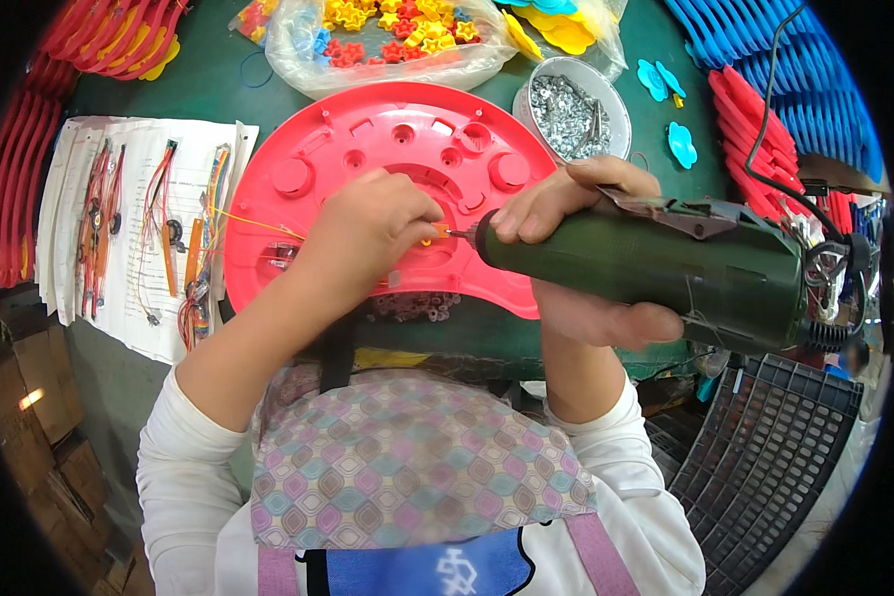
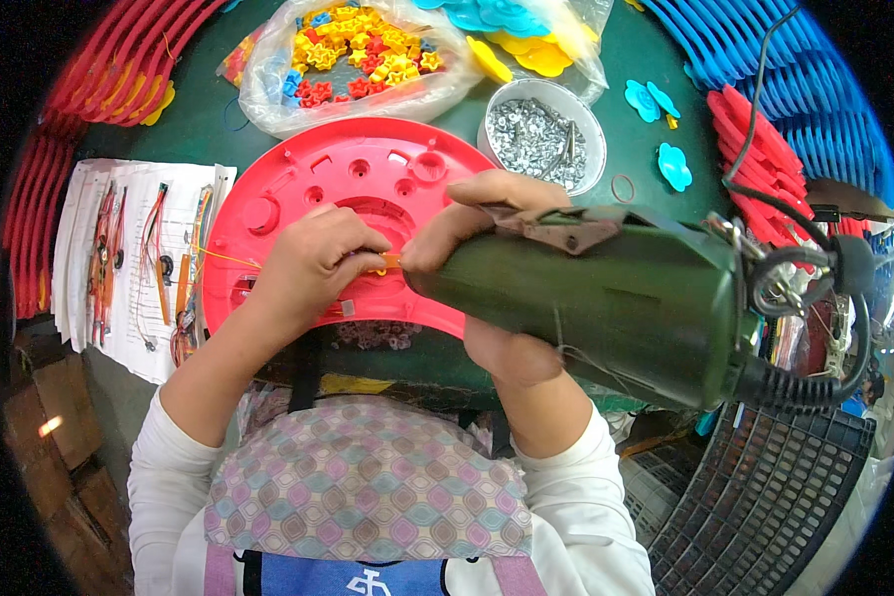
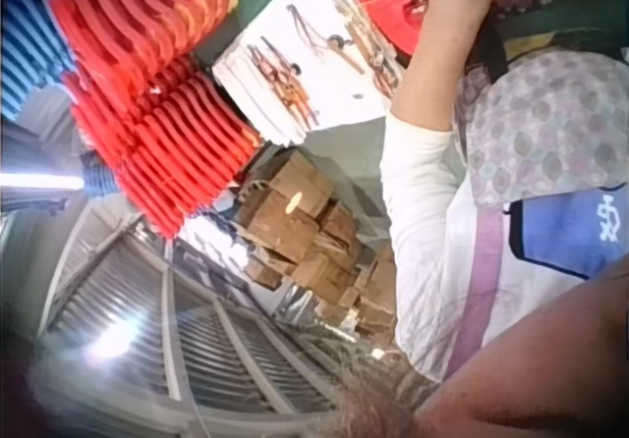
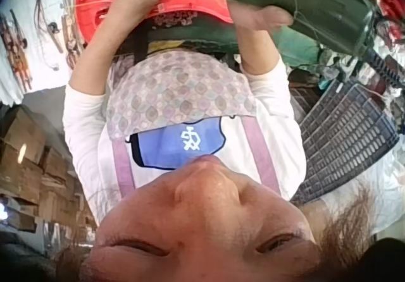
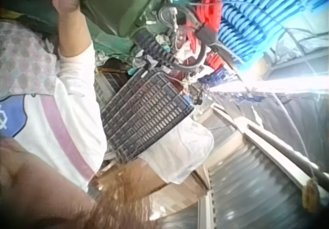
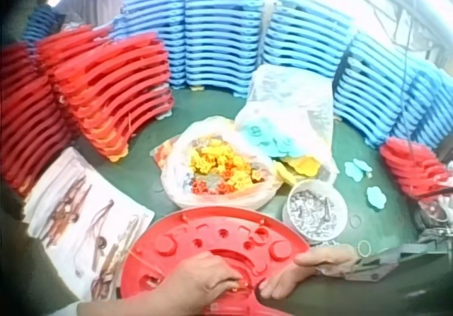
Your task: The person assembles small decorative items on a pink plastic tray using a hot glue gun. They place star-shaped pieces, apply glue, and attach components one by one. The workspace contains colorful plastic parts, screws, and finished examples laid out on paper.
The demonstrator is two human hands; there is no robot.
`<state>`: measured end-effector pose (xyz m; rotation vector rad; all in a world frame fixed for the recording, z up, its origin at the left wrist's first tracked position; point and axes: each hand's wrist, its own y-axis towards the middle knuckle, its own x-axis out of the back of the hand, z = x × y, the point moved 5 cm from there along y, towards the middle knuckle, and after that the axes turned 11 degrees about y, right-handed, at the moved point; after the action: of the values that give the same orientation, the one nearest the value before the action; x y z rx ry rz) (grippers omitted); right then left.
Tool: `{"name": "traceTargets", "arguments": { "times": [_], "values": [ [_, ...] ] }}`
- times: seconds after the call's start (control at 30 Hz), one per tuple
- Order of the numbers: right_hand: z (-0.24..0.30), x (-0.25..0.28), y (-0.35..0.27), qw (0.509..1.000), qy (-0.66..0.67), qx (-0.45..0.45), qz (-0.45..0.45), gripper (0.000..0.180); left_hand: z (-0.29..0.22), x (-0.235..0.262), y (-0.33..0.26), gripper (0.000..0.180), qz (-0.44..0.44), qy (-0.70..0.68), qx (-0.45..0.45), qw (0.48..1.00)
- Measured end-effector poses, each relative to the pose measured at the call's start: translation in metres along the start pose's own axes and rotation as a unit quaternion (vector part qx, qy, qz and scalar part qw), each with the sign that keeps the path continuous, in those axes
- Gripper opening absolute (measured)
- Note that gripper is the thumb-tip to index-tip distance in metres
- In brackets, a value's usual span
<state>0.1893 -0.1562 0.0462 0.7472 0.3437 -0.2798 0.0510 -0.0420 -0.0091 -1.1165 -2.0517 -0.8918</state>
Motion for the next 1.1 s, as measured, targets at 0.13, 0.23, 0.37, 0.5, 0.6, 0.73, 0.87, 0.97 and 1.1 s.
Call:
{"name": "traceTargets", "arguments": {
  "times": [0.13,0.23,0.37,0.5,0.6,0.73,0.87,0.97,1.1],
  "values": [
    [-0.005,-0.001,-0.004,0.993,-0.064,-0.081,-0.051,0.113,-0.007,0.003,0.001,0.015,-0.013,0.028,-0.022,0.999],
    [-0.011,0.0,-0.005,0.992,-0.075,-0.098,-0.04,0.113,-0.004,-0.001,0.0,0.018,-0.016,0.035,-0.017,0.999],
    [-0.02,0.004,0.001,0.997,-0.031,-0.047,0.056,0.116,0.001,-0.006,-0.001,0.019,-0.014,0.026,-0.001,1.0],
    [-0.014,-0.002,0.001,0.995,-0.046,-0.087,0.01,0.12,0.0,-0.001,-0.005,0.017,-0.018,0.044,0.0,0.999],
    [-0.016,-0.01,0.012,0.999,0.013,-0.032,0.04,0.122,-0.003,0.006,-0.008,0.019,-0.035,0.053,-0.012,0.998],
    [-0.027,-0.023,0.016,0.996,0.064,-0.017,0.052,0.122,0.001,0.019,-0.019,0.023,-0.069,0.085,0.002,0.994],
    [-0.034,-0.042,0.017,0.994,-0.012,-0.106,0.009,0.12,-0.001,0.034,-0.03,0.028,-0.101,0.157,0.043,0.981],
    [-0.041,-0.048,0.019,0.99,-0.033,-0.135,0.01,0.12,0.002,0.037,-0.033,0.024,-0.093,0.193,0.041,0.976],
    [-0.053,-0.055,0.018,0.983,-0.048,-0.176,-0.009,0.122,0.01,0.029,-0.034,0.017,-0.094,0.185,0.048,0.977]
  ]
}}
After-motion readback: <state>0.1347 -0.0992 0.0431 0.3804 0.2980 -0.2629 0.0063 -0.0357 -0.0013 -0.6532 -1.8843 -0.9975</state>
